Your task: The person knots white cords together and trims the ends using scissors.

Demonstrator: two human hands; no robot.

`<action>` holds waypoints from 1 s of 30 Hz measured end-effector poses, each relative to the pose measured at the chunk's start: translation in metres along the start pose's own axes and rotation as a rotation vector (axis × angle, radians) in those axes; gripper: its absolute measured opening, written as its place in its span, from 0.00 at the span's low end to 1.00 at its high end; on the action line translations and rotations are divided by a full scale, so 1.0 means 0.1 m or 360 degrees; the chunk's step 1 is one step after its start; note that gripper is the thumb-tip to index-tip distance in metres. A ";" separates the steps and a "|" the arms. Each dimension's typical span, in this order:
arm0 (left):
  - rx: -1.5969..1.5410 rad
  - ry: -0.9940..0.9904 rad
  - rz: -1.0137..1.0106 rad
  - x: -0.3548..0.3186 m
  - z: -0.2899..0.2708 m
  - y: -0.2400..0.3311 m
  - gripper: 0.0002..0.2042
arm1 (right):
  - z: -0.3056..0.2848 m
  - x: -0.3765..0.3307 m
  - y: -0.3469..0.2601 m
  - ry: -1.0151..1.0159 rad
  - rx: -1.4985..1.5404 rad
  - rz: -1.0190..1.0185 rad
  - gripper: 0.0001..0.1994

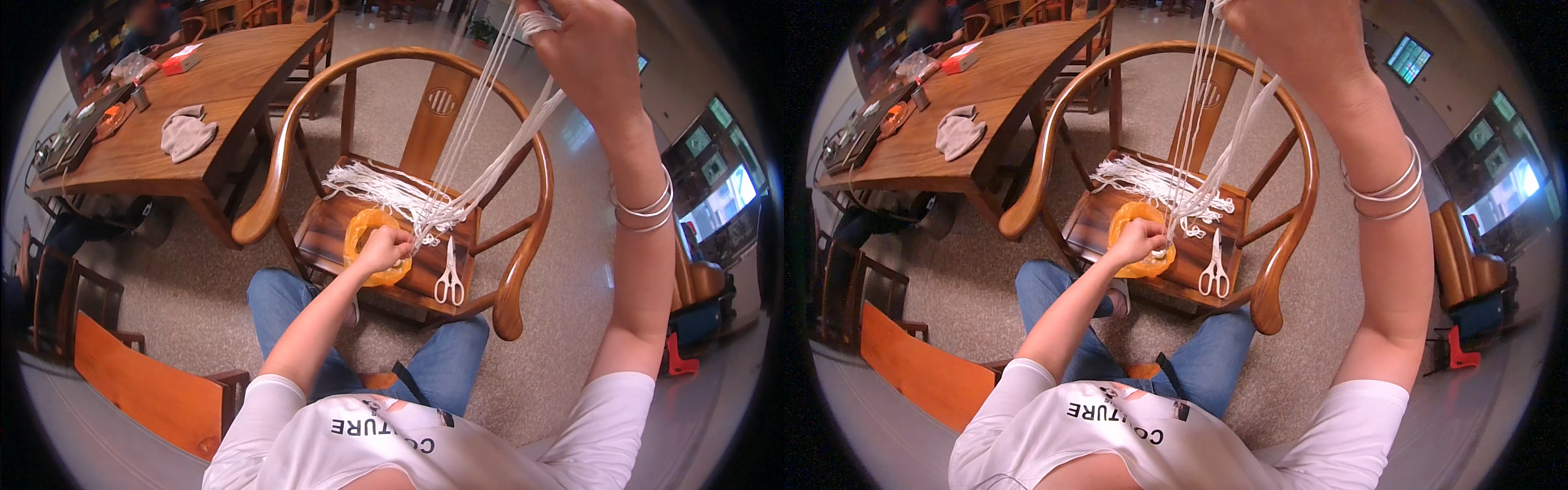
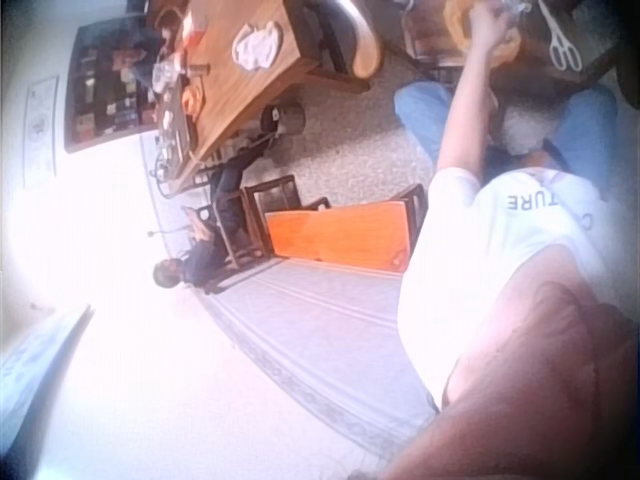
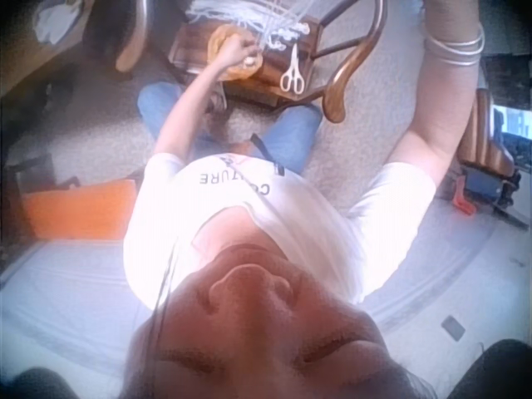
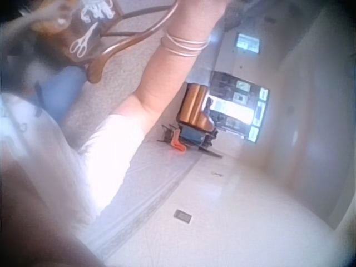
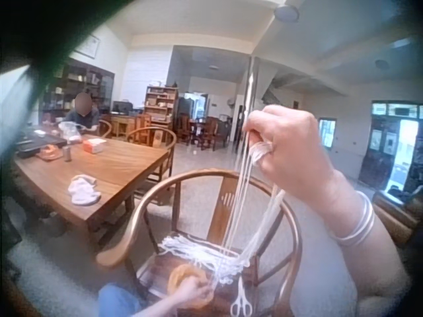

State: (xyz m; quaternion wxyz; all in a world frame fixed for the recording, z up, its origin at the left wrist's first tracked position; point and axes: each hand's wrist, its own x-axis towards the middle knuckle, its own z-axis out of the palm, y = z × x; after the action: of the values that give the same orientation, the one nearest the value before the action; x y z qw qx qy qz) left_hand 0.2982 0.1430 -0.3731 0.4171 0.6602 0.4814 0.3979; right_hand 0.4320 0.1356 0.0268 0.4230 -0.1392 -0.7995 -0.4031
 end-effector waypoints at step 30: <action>-0.0678 0.0191 -0.0068 -0.01 -0.07 0.11 0.12 | -0.25 0.07 0.36 -0.0053 -0.0125 -0.0140 0.02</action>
State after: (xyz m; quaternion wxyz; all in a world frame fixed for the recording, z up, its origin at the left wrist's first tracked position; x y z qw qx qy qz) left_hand 0.2953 0.1412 -0.3609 0.5262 0.5219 0.4244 0.5202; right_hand 0.4622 0.1389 0.0588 0.3857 -0.1273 -0.7953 -0.4500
